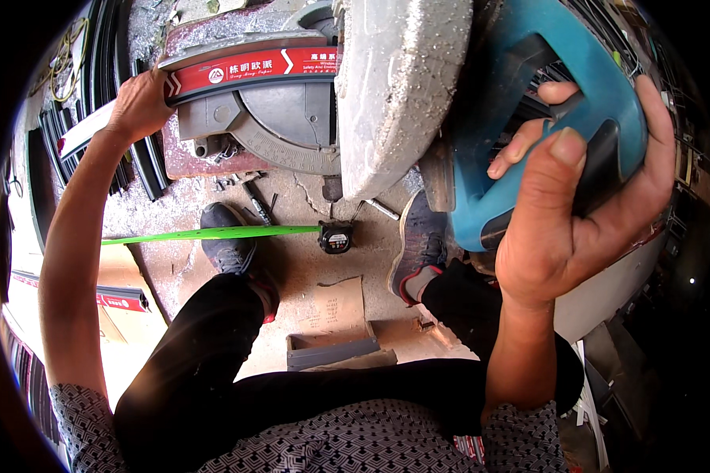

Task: The person measures and cuts aluminum profiles using a miter saw. They use a tape measure to mark specific lengths on the profiles, align them on the saw, and cut them. The person also inspects the cut ends of the profiles to ensure accuracy.

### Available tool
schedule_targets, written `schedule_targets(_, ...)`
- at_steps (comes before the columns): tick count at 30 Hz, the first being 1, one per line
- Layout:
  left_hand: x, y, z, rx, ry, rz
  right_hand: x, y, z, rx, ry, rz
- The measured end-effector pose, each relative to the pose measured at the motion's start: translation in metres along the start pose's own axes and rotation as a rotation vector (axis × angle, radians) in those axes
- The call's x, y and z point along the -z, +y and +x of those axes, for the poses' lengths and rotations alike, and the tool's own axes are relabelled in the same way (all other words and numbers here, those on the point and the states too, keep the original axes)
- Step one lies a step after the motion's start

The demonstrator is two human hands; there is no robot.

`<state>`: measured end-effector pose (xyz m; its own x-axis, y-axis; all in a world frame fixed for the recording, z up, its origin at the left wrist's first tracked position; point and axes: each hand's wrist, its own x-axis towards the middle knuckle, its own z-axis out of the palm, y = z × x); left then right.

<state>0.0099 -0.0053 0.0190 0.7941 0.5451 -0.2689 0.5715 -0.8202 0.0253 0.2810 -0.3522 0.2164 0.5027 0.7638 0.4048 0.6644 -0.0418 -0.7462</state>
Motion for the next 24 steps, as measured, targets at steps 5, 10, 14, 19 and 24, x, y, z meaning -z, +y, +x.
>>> schedule_targets(5,-0.0012,-0.0007,-0.0001,0.01,-0.003,-0.002,0.0002,0.0,0.0004,0.0,-0.004,0.007)
schedule_targets(10,0.0022,0.0017,-0.0004,0.023,-0.037,0.001,0.0012,-0.0003,0.0009,-0.011,-0.007,-0.005)
schedule_targets(14,0.0049,0.0049,0.0017,0.051,-0.074,0.02,0.0027,0.0036,0.0002,0.017,-0.014,-0.001)
schedule_targets(19,0.0014,0.0011,0.0015,0.04,-0.047,0.001,0.0013,0.0027,0.0008,0.022,-0.009,0.015)
schedule_targets(24,0.0046,0.0041,0.0016,0.047,-0.059,-0.008,0.0022,0.0036,0.0016,0.04,-0.015,0.017)
